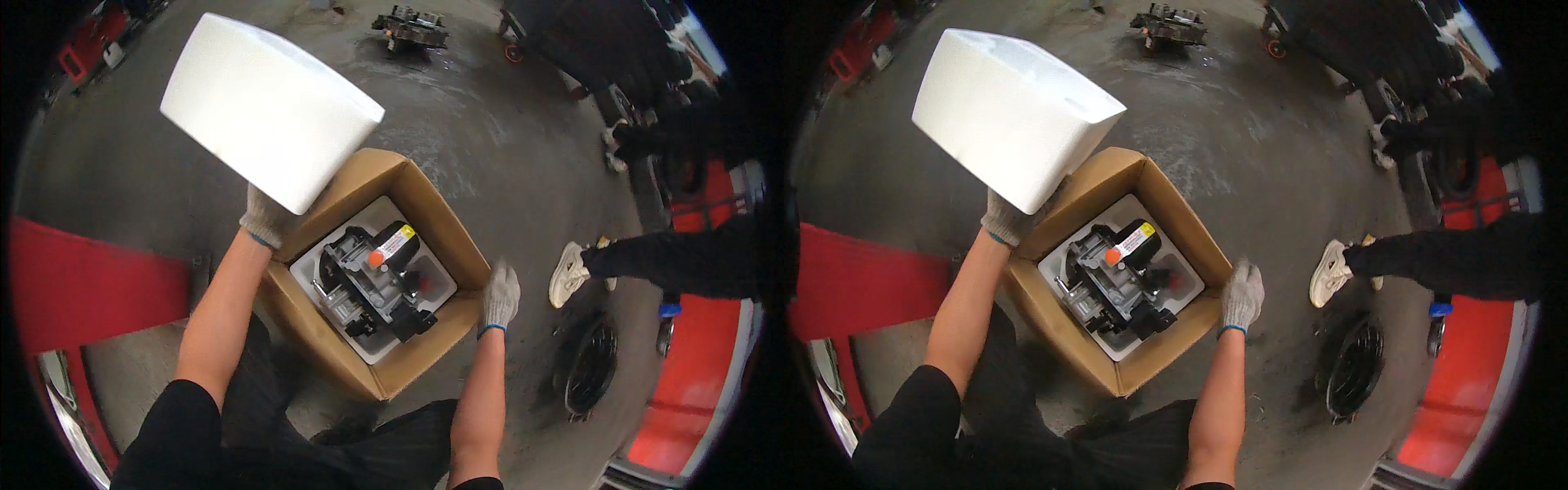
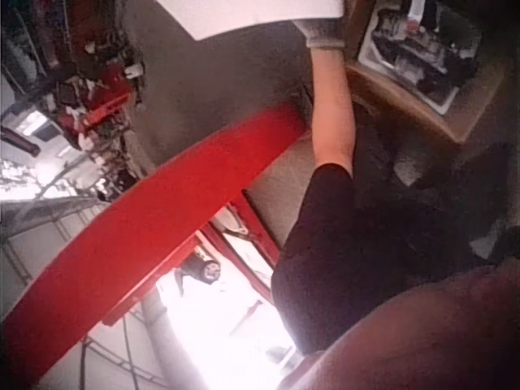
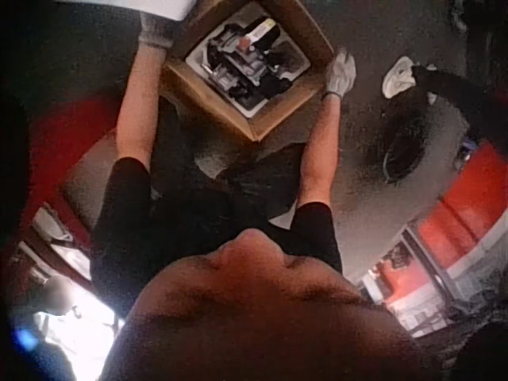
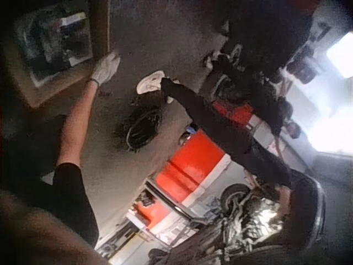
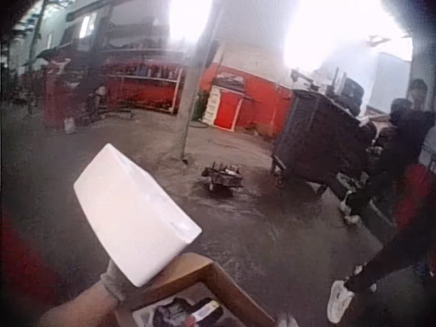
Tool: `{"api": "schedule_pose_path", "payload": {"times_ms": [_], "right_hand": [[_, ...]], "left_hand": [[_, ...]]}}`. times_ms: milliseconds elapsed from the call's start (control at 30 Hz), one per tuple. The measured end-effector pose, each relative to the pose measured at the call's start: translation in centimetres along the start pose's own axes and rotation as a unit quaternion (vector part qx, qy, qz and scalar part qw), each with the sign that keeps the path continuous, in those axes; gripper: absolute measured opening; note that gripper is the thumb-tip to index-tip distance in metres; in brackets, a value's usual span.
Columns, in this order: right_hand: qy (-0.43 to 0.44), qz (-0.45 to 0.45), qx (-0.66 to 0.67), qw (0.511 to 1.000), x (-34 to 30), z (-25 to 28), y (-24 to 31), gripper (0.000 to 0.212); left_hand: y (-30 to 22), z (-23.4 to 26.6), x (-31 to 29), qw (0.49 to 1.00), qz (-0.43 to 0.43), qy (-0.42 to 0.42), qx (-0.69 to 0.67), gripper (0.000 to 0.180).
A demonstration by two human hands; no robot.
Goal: The person picks up a used car part from the floor, turns it over, and places it down. Then the person opens a cardboard box, removes the foam packaging, and lifts out a new car part.
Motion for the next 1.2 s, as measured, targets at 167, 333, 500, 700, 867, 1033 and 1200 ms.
{"api": "schedule_pose_path", "payload": {"times_ms": [167,333,500,700,867,1033,1200], "right_hand": [[0.032,0.034,0.044,0.998,0.3,-0.5,-0.3,0.054],[0.023,0.022,0.024,0.999,0.5,-0.5,-0.4,0.052],[0.012,0.032,0.012,0.999,-0.1,-0.3,0.2,0.051],[0.017,0.015,0.031,0.999,0.0,-0.3,0.0,0.051],[0.031,0.005,0.016,0.999,0.5,-0.4,-0.4,0.051],[0.025,0.014,0.016,0.999,0.3,-0.3,-0.2,0.051],[0.027,0.017,0.020,0.999,0.4,-0.4,-0.2,0.052]], "left_hand": [[1.0,-1.5,-0.3,0.984,0.021,-0.001,-0.177,0.060],[2.7,-0.6,-0.6,0.991,0.047,-0.048,-0.113,0.060],[5.7,-1.3,-1.4,0.954,0.112,-0.083,-0.265,0.057],[7.6,-2.4,-1.8,0.930,0.145,-0.099,-0.323,0.054],[7.9,-3.0,-1.9,0.921,0.151,-0.091,-0.347,0.051],[7.7,-3.6,-2.6,0.918,0.144,-0.070,-0.362,0.049],[7.1,-5.3,-2.4,0.921,0.113,-0.040,-0.371,0.046]]}}
Point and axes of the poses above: each hand's wrist, its own x-axis towards the middle knuckle, its own z-axis out of the back of the hand, y = z × x, the point moved 3 cm from there along x, towards the middle knuckle, and after that the axes turned 12 degrees about y, right-handed, at the moved point
